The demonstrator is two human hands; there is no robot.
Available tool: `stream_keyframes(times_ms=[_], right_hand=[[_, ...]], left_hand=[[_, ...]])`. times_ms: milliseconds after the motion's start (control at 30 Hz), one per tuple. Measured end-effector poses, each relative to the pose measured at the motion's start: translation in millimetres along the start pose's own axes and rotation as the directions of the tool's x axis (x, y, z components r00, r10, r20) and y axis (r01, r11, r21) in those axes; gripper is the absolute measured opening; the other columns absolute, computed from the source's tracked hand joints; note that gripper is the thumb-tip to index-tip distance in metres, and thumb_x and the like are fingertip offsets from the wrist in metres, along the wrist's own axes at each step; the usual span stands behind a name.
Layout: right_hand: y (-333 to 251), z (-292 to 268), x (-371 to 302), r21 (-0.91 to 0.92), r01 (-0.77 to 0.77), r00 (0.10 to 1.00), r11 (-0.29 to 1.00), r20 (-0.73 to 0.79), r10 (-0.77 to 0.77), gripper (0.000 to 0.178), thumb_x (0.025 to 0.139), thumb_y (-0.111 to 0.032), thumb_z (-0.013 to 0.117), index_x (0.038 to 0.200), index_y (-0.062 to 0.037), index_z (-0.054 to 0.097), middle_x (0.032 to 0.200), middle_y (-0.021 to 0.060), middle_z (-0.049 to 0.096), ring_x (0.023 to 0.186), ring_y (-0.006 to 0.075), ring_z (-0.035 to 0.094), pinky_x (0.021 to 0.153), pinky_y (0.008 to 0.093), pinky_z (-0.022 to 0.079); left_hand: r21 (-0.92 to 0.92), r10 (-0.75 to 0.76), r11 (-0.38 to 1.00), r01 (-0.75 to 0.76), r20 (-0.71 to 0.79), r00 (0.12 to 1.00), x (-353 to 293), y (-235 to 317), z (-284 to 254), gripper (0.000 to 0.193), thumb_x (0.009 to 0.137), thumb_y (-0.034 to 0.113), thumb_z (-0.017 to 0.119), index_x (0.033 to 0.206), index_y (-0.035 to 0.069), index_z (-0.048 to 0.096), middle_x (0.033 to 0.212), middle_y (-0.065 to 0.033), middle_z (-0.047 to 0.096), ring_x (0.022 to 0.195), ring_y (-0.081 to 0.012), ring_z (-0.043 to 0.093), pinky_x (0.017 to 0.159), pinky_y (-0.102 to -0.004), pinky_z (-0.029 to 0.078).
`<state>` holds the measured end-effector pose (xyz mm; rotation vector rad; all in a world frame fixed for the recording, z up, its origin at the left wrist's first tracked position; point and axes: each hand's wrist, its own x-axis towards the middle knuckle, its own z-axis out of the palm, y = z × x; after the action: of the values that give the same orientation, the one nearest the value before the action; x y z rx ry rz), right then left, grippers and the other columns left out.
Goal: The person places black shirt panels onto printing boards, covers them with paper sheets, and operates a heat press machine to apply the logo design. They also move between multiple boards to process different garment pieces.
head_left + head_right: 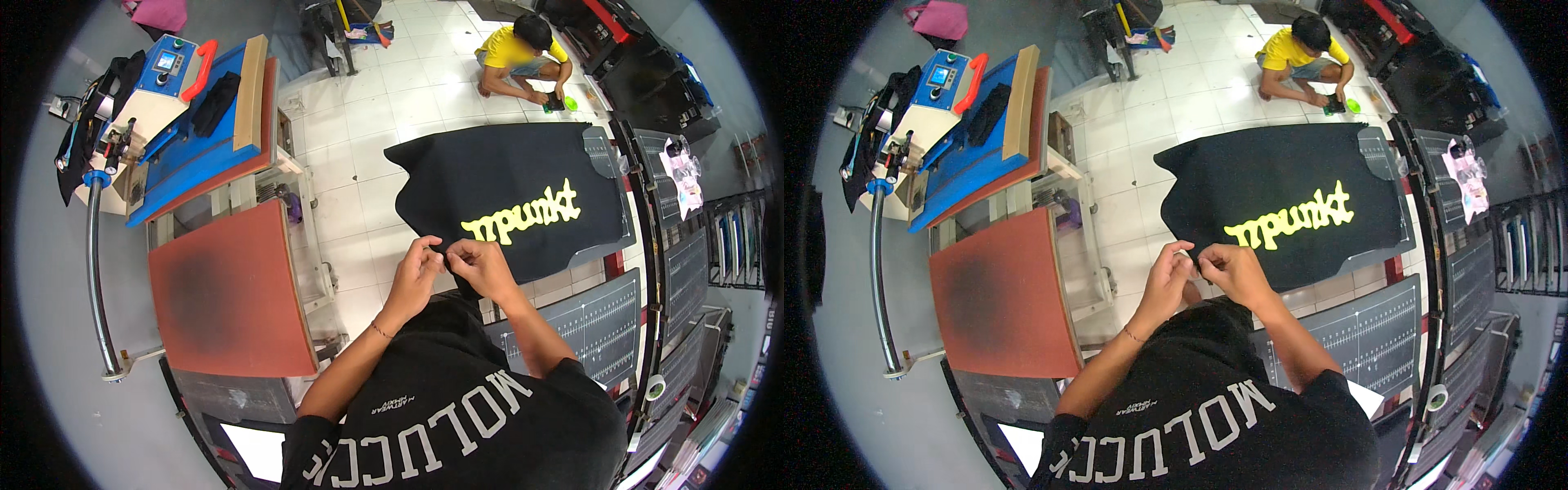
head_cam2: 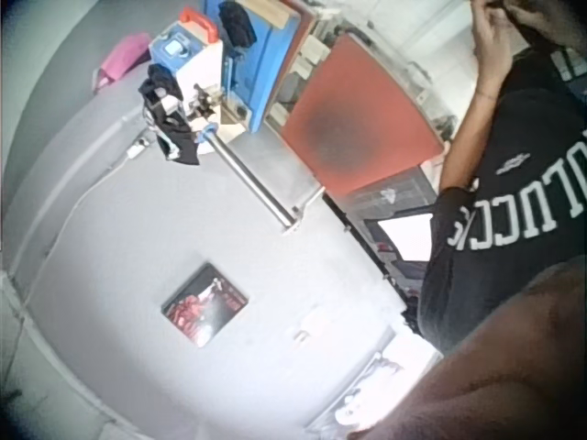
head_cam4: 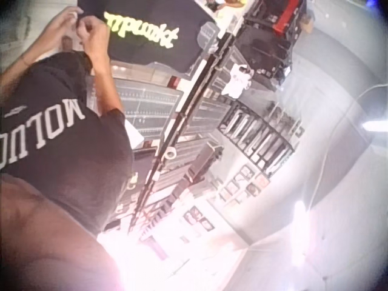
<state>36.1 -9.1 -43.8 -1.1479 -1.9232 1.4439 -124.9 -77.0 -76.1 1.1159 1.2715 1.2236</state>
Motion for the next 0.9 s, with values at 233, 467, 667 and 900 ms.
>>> stream_keyframes(times_ms=[233,467,667,900], right_hand=[[12.7,-9.6,19.2,0.201,-0.066,0.995,0.977,-0.055,0.079,0.014,0.094,-0.01,0.059,0.091,0.0032,0.062,0.07,0.0025,0.06,0.063,0.0057,0.051,0.056,0.0249,0.041],[-31.7,-23.3,31.1,-0.113,0.174,0.979,0.978,-0.086,-0.184,0.007,0.098,-0.006,0.048,0.094,-0.0018,0.053,0.07,0.0047,0.049,0.056,0.0128,0.044,0.054,0.0289,0.037],[-142.6,-66.3,39.5,-0.157,0.599,0.784,0.785,0.312,-0.537,0.005,0.089,-0.004,0.056,0.094,-0.0021,0.055,0.08,0.0166,0.058,0.067,0.0356,0.062,0.059,0.0412,0.048],[-250.8,-122.2,50.1,-0.37,0.872,0.084,0.321,-0.532,-0.843,0.032,0.092,-0.03,0.056,0.105,-0.0011,0.061,0.09,0.0146,0.063,0.077,0.0205,0.063,0.07,0.0296,0.051]], left_hand=[[0.346,-0.307,0.897,0.275,0.041,0.951,0.0,23.4,-20.7,0.059,0.084,0.004,0.059,0.14,0.002,0.04,0.072,-0.0091,0.058,0.066,-0.0205,0.056,0.068,-0.0327,0.048],[0.58,0.125,0.812,-0.068,-0.059,0.99,31.0,37.0,-26.6,0.094,0.073,-0.004,0.067,0.153,0.012,0.019,0.126,-0.0244,0.053,0.103,-0.0443,0.059,0.084,-0.0436,0.052],[0.69,0.341,0.656,-0.307,0.092,0.936,94.8,17.0,-52.4,0.046,0.069,-0.002,0.074,0.113,0.008,0.063,0.118,-0.007,0.061,0.103,-0.0334,0.059,0.084,-0.0389,0.051],[0.682,0.512,0.691,-0.239,-0.23,0.827,57.5,9.9,-88.3,0.013,0.079,0.008,0.073,0.092,0.005,0.071,0.099,-0.0086,0.068,0.095,-0.0284,0.06,0.08,-0.037,0.047]])
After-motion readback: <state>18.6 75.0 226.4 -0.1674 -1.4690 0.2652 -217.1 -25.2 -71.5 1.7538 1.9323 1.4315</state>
